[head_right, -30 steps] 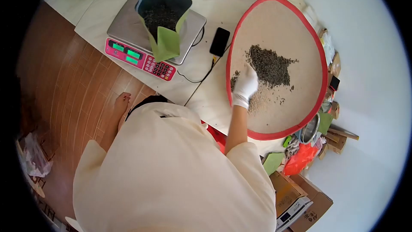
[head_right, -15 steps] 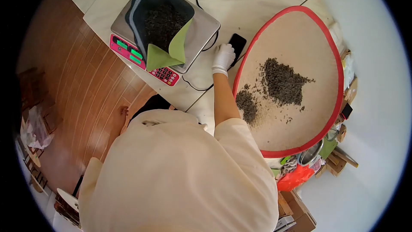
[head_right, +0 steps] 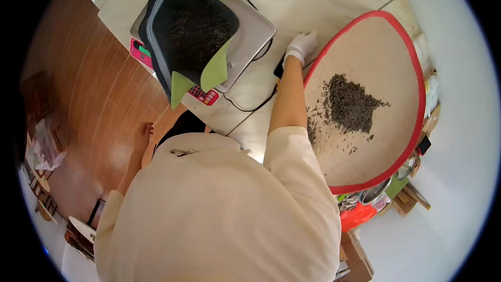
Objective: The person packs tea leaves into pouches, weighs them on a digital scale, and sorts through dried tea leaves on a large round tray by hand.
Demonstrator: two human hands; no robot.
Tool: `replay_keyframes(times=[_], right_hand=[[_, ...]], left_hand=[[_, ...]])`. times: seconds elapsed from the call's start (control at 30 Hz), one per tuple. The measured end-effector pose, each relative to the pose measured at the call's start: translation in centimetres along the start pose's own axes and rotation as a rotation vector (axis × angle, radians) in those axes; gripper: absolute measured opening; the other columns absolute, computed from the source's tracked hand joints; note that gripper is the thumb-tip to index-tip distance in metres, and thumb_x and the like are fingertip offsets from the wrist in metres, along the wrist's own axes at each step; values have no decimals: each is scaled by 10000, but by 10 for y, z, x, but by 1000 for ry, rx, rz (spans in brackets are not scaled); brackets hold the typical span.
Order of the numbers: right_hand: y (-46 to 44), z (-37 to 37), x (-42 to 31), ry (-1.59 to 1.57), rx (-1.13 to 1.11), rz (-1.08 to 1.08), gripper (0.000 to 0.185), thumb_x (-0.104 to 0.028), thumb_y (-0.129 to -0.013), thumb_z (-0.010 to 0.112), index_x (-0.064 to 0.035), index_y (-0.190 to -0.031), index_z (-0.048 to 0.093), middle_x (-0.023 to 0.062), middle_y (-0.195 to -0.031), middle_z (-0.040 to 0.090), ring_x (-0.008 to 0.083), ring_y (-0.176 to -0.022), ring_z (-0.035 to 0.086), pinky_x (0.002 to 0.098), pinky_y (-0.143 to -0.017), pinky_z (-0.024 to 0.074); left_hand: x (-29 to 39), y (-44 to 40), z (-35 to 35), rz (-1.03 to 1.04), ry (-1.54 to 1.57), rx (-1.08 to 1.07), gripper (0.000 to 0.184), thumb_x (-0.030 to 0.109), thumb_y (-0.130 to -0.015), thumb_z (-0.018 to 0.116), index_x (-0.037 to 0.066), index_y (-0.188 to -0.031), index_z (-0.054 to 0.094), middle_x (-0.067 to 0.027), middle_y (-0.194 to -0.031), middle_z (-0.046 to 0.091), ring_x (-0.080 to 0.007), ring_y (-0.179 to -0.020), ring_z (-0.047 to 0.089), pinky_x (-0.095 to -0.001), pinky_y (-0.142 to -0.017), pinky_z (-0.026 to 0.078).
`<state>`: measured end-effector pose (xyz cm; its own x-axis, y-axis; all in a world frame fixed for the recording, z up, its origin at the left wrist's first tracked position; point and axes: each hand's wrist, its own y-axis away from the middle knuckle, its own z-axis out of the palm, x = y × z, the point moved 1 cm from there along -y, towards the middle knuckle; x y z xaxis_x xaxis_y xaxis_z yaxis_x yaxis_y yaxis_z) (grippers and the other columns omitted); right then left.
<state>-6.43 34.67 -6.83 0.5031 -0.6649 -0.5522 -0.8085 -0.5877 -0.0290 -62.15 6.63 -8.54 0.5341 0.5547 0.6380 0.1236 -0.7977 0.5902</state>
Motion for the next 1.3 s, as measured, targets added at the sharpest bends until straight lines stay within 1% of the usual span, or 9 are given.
replay_keyframes(times=[0.43, 0.53, 0.6, 0.7, 0.9, 1.03, 1.17, 1.23, 1.3], right_hand=[[-13, 15, -7, 407, -258, -38, 159, -52, -824, 586, 37, -936, 655, 231, -927, 674, 385, -873, 664, 434, -728, 527], [9, -8, -21, 64, -193, -130, 169, -77, -830, 591, 18, -950, 661, 208, -926, 671, 360, -885, 653, 412, -777, 513], [43, -49, -45, -7, -122, -546, 177, -104, -836, 592, -1, -960, 665, 183, -933, 661, 329, -906, 634, 382, -833, 489], [81, -117, -52, -184, -67, -565, 152, -71, -835, 613, -10, -964, 667, 152, -936, 653, 275, -904, 624, 349, -843, 482], [91, -226, 63, -66, 194, -386, 162, -108, -858, 639, 2, -975, 661, 148, -943, 659, 278, -913, 630, 361, -867, 488], [91, -250, 179, 505, -121, -566, 285, -204, -912, 536, 2, -1051, 677, 189, -1036, 663, 343, -937, 619, 382, -869, 476], [127, -274, 129, 358, -175, -305, 341, -263, -924, 530, -1, -1082, 682, 156, -909, 699, 253, -775, 644, 326, -746, 507], [150, -282, 46, -46, -279, 79, 358, -290, -939, 531, 4, -1058, 697, 103, -751, 685, 158, -677, 601, 281, -687, 498], [156, -275, -7, -240, -239, -133, 309, -247, -941, 546, -16, -1092, 685, 72, -824, 664, 88, -642, 553, 253, -616, 485]], left_hand=[[-70, 43, 5, -129, 69, 84, 239, 191, -974, 494, 1, -1036, 624, -109, -879, 664, -168, -759, 642, -293, -696, 528], [-71, 47, 9, -99, 89, 107, 237, 187, -970, 493, 3, -1042, 624, -112, -880, 665, -171, -759, 644, -296, -689, 531], [-79, 44, 17, -93, 101, 110, 232, 179, -967, 495, 2, -1038, 626, -113, -875, 665, -174, -757, 646, -299, -680, 535], [-89, 34, 26, -21, 75, 83, 220, 164, -960, 493, 5, -1036, 626, -117, -868, 668, -185, -753, 652, -305, -662, 541], [-86, 5, 36, -125, 11, -32, 254, 228, -935, 510, 27, -1012, 644, -114, -815, 683, -199, -694, 669, -331, -640, 530], [-93, -23, 43, -95, -12, -70, 261, 229, -919, 515, 22, -1004, 650, -119, -765, 677, -218, -674, 661, -352, -633, 520], [-104, -50, 53, -3, 84, -64, 277, 238, -929, 510, 4, -996, 643, -132, -790, 675, -225, -689, 651, -346, -641, 515], [-96, -52, 52, -6, 123, -47, 284, 240, -939, 507, -11, -990, 631, -135, -807, 666, -219, -700, 632, -343, -652, 510], [-110, -62, 56, -2, 119, -95, 300, 215, -959, 481, -38, -1042, 621, -129, -837, 658, -190, -709, 629, -314, -648, 518]])
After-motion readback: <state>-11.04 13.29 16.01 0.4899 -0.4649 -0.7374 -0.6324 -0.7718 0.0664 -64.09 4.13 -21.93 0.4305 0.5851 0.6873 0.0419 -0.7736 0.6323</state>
